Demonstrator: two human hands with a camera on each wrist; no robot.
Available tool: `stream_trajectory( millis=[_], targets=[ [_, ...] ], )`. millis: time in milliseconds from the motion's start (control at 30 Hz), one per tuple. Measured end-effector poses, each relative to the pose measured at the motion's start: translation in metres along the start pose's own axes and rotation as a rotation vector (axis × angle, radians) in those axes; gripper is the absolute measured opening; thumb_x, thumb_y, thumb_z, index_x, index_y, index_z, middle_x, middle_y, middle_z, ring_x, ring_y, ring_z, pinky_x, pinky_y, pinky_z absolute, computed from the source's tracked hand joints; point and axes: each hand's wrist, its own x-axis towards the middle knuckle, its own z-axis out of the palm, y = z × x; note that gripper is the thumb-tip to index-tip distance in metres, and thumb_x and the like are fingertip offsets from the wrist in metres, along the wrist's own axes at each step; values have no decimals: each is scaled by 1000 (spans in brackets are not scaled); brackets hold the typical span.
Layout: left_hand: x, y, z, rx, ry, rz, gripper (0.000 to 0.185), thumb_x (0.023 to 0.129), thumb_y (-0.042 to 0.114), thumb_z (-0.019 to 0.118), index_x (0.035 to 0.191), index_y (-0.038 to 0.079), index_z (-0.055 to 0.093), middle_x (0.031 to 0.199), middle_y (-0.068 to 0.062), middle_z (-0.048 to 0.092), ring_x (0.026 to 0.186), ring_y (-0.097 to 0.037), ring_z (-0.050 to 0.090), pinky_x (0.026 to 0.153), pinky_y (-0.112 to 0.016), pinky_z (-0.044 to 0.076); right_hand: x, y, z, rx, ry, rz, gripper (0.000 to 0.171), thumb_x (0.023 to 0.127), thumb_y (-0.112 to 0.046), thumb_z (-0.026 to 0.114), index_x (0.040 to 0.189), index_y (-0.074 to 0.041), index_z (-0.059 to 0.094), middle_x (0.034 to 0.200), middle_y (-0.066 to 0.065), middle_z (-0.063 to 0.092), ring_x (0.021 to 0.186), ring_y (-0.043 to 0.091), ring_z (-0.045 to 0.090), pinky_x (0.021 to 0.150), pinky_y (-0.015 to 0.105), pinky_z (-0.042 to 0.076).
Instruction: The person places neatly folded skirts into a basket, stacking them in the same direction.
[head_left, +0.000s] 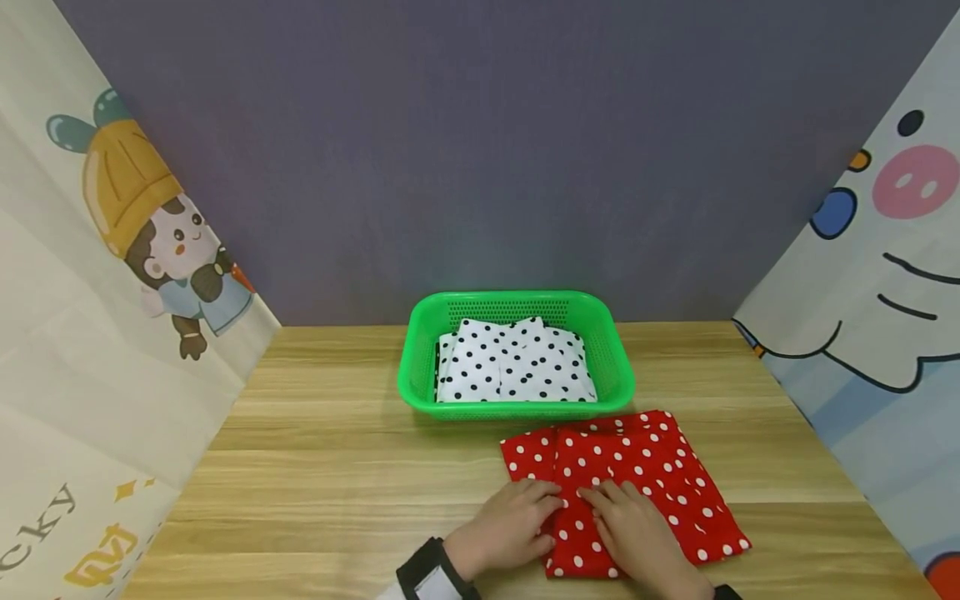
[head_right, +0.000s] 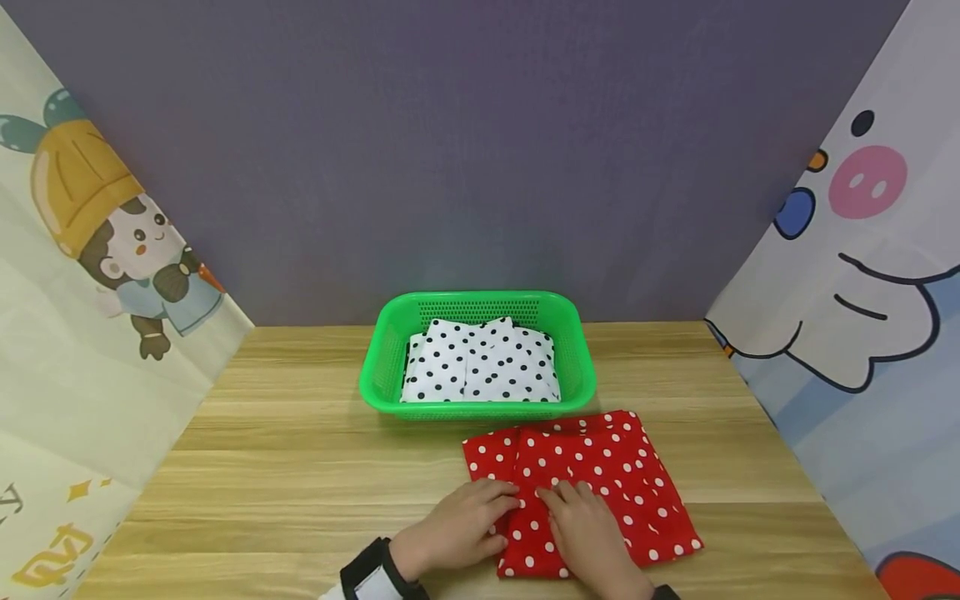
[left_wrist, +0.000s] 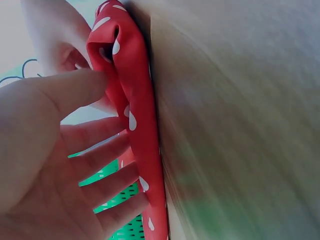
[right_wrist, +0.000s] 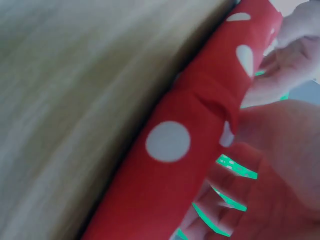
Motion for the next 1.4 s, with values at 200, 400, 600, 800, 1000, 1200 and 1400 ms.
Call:
stream_trajectory(
  millis=[200,400,600,800,1000,1200,1400],
  targets=[
    [-7,-6,-1,32,-19,18,45,83,32,64,125,17,56,130,3,51,118,-14,48,100,-29,39,-2,-2,-4,123,-53,44,47,69,-35,77,112,-18,65,108,-3,61,98,17,54,85,44,49],
    [-15,-13,-5,14,-44,8,43,82,24,65,124,18,56,129,4,50,118,-13,47,100,-29,39,-2,-3,-9,236,-37,75,43,72,-31,76,112,-20,64,108,-5,60,100,16,55,84,43,51],
    [-24,-20,-8,-17,-45,-35,38,82,15,65,120,18,60,126,4,52,115,-13,48,98,-29,40,0,7,-17,251,43,117,40,73,-24,76,110,-19,64,106,-1,60,96,16,55,77,39,54],
    [-34,-27,-9,-32,-36,-52,29,88,20,59,117,16,61,124,3,53,115,-13,49,99,-29,39,-1,21,-22,258,95,109,38,74,-19,75,111,-14,64,106,5,60,95,20,55,73,39,55],
    [-45,-31,-15,-131,-83,-119,35,86,34,61,115,15,61,123,4,52,114,-12,47,100,-30,39,-2,33,-17,212,132,124,41,75,-18,74,113,-9,63,109,12,57,96,27,54,74,44,53],
    [-56,-38,-18,-173,-91,-166,38,82,35,65,114,15,60,123,4,52,113,-13,47,99,-33,39,-4,40,-12,180,71,147,46,75,-19,74,116,-5,60,108,17,56,91,28,54,73,46,53],
    [-66,-46,-20,-191,-92,-211,39,80,33,68,115,15,60,122,4,53,114,-15,47,99,-35,40,-4,35,-7,199,-28,174,52,74,-26,74,120,-6,57,110,15,55,94,25,54,75,46,53]
  ],
)
